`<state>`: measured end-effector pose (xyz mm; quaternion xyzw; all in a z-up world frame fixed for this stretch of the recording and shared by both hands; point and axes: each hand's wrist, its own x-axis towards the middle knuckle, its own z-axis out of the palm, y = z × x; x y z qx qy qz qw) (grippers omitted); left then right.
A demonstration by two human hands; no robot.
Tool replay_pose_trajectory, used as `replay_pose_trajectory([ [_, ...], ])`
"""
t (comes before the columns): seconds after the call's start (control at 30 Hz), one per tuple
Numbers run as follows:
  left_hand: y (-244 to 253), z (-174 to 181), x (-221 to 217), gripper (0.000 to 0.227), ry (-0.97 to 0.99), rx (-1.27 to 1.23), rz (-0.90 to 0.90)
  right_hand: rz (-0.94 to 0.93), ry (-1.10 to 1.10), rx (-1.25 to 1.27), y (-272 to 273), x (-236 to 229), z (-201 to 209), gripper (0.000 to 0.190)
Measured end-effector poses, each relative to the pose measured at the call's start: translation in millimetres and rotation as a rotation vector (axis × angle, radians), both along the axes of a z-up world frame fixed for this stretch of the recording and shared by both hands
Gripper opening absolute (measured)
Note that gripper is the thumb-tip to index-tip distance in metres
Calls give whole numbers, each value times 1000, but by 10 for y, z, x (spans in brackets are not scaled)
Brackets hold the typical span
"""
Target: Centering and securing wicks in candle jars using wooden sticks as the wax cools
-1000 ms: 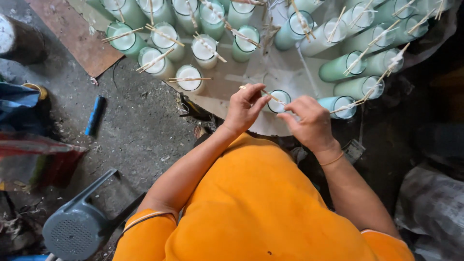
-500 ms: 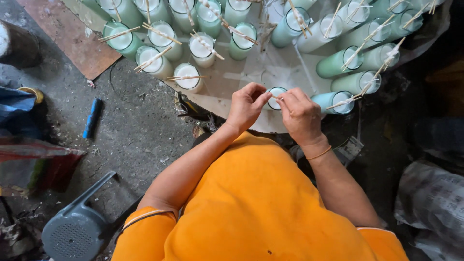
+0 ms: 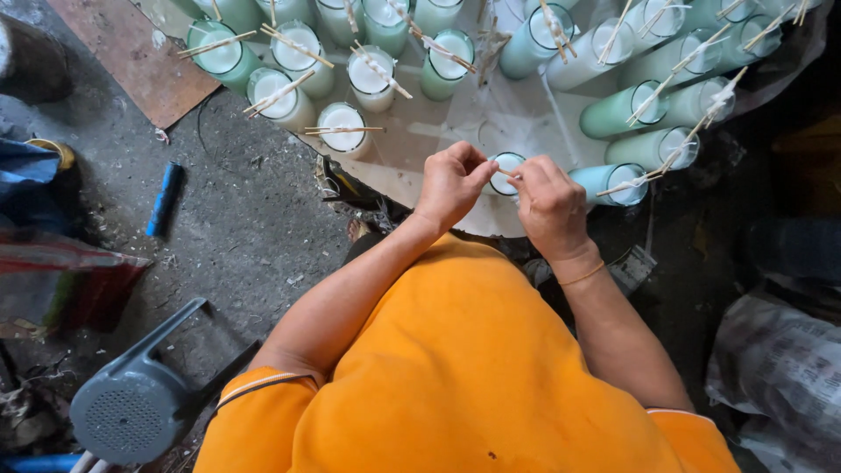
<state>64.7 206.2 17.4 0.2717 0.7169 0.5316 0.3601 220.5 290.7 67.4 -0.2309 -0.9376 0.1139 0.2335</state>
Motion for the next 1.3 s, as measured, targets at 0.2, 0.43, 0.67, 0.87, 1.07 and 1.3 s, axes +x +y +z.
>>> replay_pose_trajectory([
  [0.2,2,31,-28,18,4,-15,-22,98,-107,-132,3,3,291,3],
  [0.43,11,16,-50,18,6,-17,-32,44,-183,-98,155,-15,93,9],
  [0.67,2,51,-60,17,-16,-17,-25,23,-229,47,107,-47,2,9],
  [0.87,16,3,-59,16,-29,-21,-22,-2,-188,71,54,-84,13,10],
  [1.07,-83,-79,-51,25,-5,74,-13,19,-53,-47,50,-1,139,9],
  [1.3,-230,-257,-76,99,175,397,-336,-44,120,-250,124,341,279,20],
])
